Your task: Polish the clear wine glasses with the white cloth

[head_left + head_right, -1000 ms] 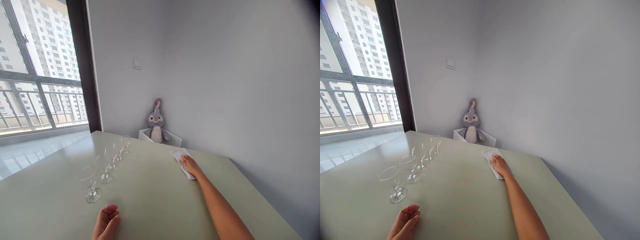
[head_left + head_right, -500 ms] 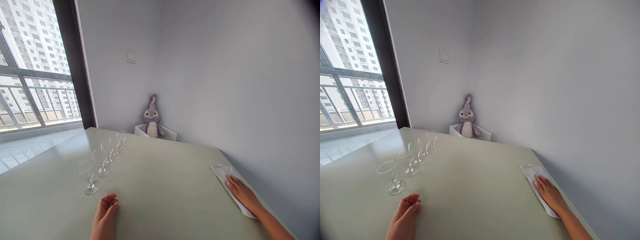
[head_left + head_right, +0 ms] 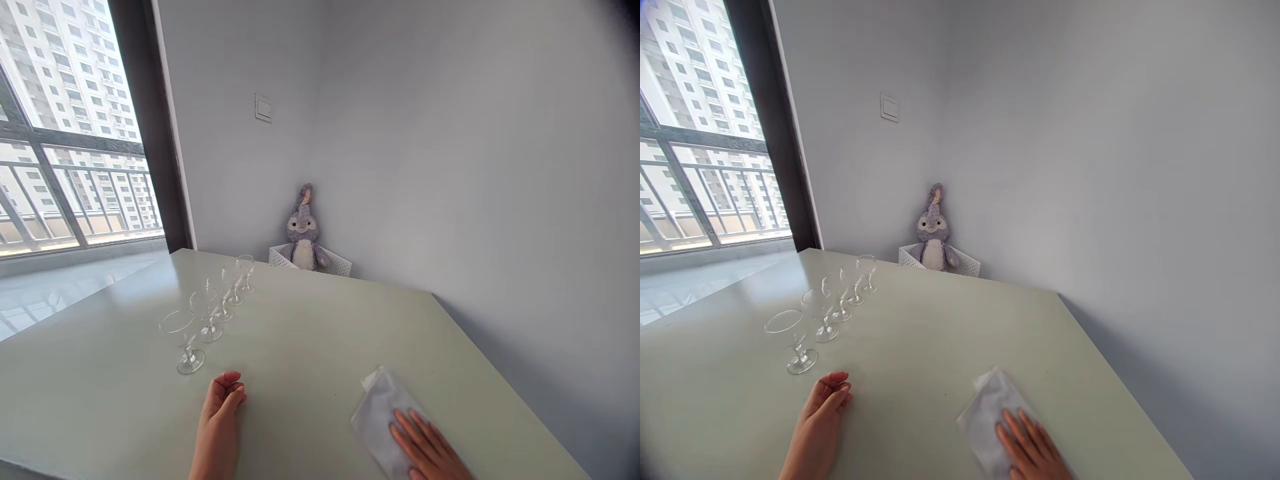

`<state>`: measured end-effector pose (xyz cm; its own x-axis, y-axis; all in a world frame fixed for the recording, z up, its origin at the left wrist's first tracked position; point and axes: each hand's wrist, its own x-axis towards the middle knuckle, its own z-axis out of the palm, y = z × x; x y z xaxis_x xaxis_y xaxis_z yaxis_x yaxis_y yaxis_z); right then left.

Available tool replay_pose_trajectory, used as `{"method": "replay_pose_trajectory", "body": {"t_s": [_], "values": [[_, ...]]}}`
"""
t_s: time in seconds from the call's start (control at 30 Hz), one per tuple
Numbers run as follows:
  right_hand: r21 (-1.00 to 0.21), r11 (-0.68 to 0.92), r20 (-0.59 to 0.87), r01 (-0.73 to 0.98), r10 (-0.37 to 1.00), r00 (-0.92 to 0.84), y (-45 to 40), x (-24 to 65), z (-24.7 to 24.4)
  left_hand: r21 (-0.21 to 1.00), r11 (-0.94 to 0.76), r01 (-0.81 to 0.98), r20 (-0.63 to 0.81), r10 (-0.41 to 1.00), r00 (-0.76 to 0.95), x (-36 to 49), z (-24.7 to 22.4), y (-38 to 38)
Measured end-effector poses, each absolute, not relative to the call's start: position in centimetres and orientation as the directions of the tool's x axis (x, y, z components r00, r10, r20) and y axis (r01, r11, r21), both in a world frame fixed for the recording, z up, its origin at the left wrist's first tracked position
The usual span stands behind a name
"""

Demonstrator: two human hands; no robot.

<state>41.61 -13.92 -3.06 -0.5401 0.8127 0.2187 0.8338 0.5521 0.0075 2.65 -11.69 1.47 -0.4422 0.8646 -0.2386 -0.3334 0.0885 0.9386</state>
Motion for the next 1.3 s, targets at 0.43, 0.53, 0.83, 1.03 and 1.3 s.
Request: {"method": "replay_pose_trajectory", "body": {"t_s": [0.43,0.53,0.83,1.03,1.3], "values": [[-0.325,0.842,0.018,0.430,0.461,-0.887,-7.4,22.6,2.6,0.896,0.032,-0.444,-0.257,0.851,-0.458,2.7,1.8,-11.7],[-0.387,0.777,-0.023,0.496,0.530,-0.848,-4.3,20.7,3.1,0.898,-0.151,-0.413,-0.160,0.763,-0.626,1.3,1.9,-11.6],[-0.212,0.600,0.124,0.771,0.799,-0.588,1.8,21.8,1.5,0.998,-0.040,-0.054,-0.016,0.630,-0.776,-6.9,3.9,-10.9],[-0.031,0.487,0.258,0.873,0.848,-0.464,1.1,22.8,1.3,0.999,-0.012,-0.030,-0.012,0.741,-0.672,-8.8,3.8,-8.8],[-0.001,0.561,0.291,0.827,0.792,-0.537,0.6,23.5,1.4,0.994,0.105,-0.014,-0.094,0.807,-0.583,-9.1,4.2,-7.5]]}}
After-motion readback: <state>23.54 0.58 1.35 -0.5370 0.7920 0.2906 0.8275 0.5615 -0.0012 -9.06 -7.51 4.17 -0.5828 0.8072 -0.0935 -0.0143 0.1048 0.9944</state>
